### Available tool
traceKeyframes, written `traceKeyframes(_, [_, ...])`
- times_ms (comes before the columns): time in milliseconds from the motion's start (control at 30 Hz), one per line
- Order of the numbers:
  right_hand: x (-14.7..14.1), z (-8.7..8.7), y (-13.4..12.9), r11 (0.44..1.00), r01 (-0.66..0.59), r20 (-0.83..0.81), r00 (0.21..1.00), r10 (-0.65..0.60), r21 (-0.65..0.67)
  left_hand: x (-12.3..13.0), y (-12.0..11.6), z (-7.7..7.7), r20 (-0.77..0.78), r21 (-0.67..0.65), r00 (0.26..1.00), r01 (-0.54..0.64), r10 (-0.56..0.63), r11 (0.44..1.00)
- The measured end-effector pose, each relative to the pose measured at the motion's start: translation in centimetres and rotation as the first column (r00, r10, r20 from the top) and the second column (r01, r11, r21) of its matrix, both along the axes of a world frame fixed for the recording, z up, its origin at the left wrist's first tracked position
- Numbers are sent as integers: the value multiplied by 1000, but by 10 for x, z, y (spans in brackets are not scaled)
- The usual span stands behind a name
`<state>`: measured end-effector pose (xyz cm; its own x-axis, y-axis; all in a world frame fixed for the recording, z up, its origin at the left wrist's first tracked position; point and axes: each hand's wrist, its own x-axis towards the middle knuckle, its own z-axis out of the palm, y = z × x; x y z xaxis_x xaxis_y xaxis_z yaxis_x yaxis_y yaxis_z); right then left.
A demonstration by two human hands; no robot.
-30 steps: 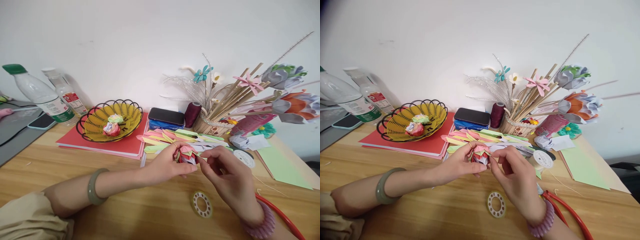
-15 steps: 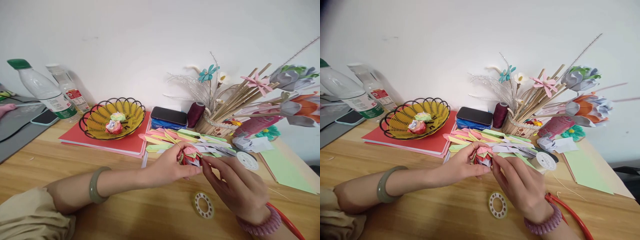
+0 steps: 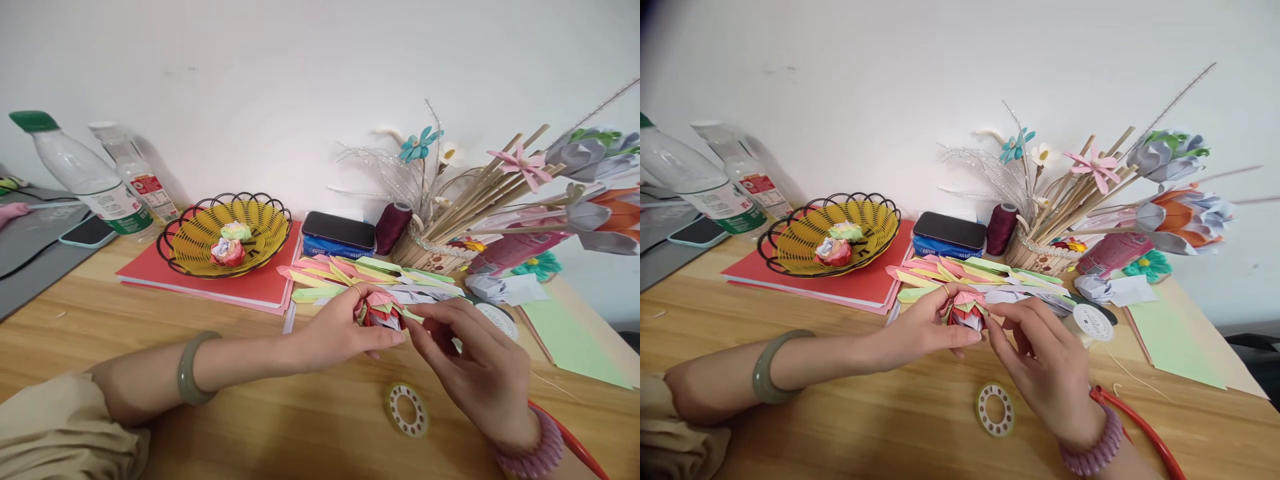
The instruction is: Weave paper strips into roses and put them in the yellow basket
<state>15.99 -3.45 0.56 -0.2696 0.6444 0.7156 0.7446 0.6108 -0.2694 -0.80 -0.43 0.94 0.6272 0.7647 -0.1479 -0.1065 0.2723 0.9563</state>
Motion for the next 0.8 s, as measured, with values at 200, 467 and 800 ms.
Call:
traceKeyframes(200, [1,0,-2,986,8,134,990,-31,168,1,-2,-2,17,20,1000,-10,10,1000])
traceKeyframes(467, [-1,1,-2,1000,-9,49,999,9,-9,-1,-2,-3,2,137,999,-35,35,990])
traceKeyframes(800, [0,12,7,749,-155,-320,944,-80,-644,-2,-1,-8,-64,228,996,-44,60,973])
